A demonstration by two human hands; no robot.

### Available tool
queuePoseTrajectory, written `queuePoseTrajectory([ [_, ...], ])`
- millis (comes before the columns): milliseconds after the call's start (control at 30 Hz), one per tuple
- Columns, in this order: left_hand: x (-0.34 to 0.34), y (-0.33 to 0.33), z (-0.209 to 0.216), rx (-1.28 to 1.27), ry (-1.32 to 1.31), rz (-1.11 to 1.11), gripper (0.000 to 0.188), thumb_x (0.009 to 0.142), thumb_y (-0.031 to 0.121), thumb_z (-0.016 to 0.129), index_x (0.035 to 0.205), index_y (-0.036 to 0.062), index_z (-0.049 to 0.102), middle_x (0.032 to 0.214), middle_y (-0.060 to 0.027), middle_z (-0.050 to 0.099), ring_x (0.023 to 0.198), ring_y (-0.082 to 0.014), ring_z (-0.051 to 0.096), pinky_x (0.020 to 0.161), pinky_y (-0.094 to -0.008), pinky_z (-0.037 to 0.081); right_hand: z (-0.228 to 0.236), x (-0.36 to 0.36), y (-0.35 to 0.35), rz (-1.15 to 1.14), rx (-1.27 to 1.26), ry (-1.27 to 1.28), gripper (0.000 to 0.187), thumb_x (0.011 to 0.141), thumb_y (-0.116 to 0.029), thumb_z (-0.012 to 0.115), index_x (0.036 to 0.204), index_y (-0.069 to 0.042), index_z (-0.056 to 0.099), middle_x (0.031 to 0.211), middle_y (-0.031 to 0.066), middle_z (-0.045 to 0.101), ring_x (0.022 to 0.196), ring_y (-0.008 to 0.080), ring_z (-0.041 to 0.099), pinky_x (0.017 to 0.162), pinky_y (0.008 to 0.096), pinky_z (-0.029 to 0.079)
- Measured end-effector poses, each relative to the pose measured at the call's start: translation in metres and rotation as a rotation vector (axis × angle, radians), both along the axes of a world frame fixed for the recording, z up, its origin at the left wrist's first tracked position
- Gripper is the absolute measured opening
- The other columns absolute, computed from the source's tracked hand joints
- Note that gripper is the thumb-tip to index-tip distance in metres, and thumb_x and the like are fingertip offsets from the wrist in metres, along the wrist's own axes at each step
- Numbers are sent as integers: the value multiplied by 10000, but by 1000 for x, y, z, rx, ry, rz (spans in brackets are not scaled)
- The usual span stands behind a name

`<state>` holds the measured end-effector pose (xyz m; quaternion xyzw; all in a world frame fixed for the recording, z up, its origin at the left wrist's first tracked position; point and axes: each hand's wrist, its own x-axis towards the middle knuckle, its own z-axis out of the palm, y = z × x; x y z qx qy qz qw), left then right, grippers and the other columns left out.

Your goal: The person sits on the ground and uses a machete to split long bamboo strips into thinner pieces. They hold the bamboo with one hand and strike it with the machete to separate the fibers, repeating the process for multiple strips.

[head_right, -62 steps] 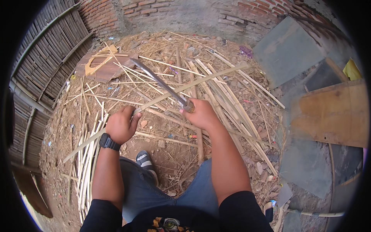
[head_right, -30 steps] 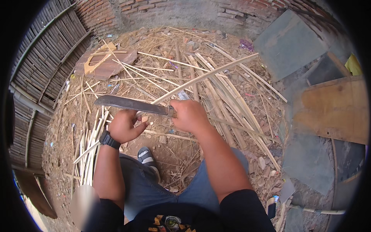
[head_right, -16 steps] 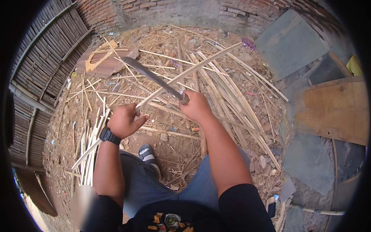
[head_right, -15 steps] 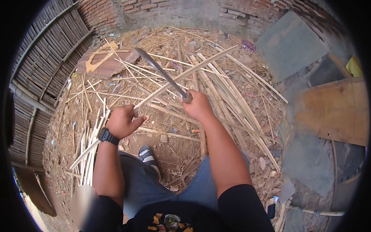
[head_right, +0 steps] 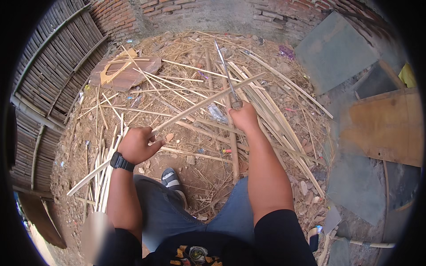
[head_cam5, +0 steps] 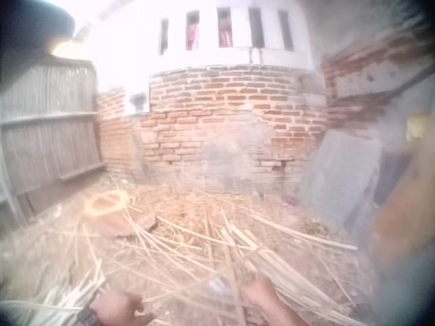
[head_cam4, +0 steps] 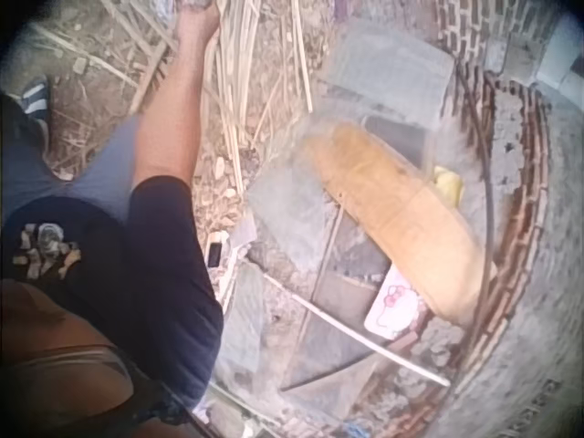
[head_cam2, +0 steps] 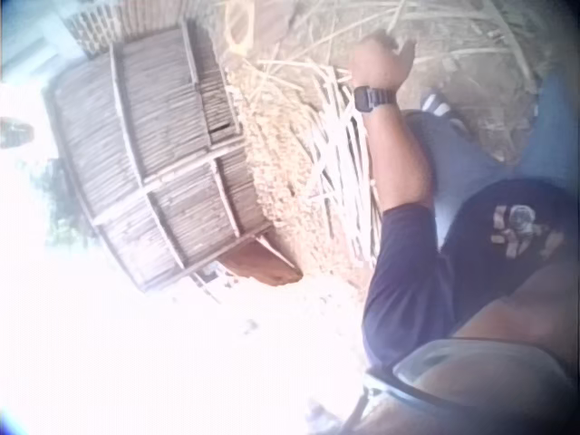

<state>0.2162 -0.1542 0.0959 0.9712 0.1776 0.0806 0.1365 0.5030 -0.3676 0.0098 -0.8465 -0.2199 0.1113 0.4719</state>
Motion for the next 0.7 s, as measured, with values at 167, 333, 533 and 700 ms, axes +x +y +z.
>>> queuePoseTrajectory([
  [167, 6, -9, -5, -94, 164, 21, 511, 930, 477, 698, 772, -8, 666, 704, -225, 655, 728, -425, 666, 683, -490, 528, 20, -41, 7, 194, -309, -208, 467, 845, -292, 774, 1243, -61, 691, 1009, 220, 740, 969, 374, 721, 877, 441, 566],
  [333, 5, 4, -17, -241, 132, 50, 521, 1023, 458, 582, 790, 1, 671, 707, -242, 638, 709, -440, 639, 653, -505, 489, 47, -70, 6, 392, -433, -258, 467, 837, -382, 791, 1221, -127, 719, 1002, 206, 740, 970, 380, 717, 859, 471, 571],
  [533, -3, 14, -22, -246, -47, 53, 463, 981, 461, 646, 871, 11, 667, 677, -200, 636, 666, -402, 639, 628, -491, 485, 68, -53, -10, 187, -415, -313, 541, 843, -481, 789, 1177, -60, 725, 920, 219, 738, 907, 366, 732, 798, 464, 578],
  [700, 2, 4, -8, -185, -96, 49, 437, 890, 434, 774, 880, 14, 651, 637, -163, 609, 600, -340, 614, 576, -447, 470, 65, -59, -14, 186, -244, -297, 495, 852, -419, 778, 1145, -24, 721, 861, 236, 724, 844, 387, 721, 763, 472, 569],
])
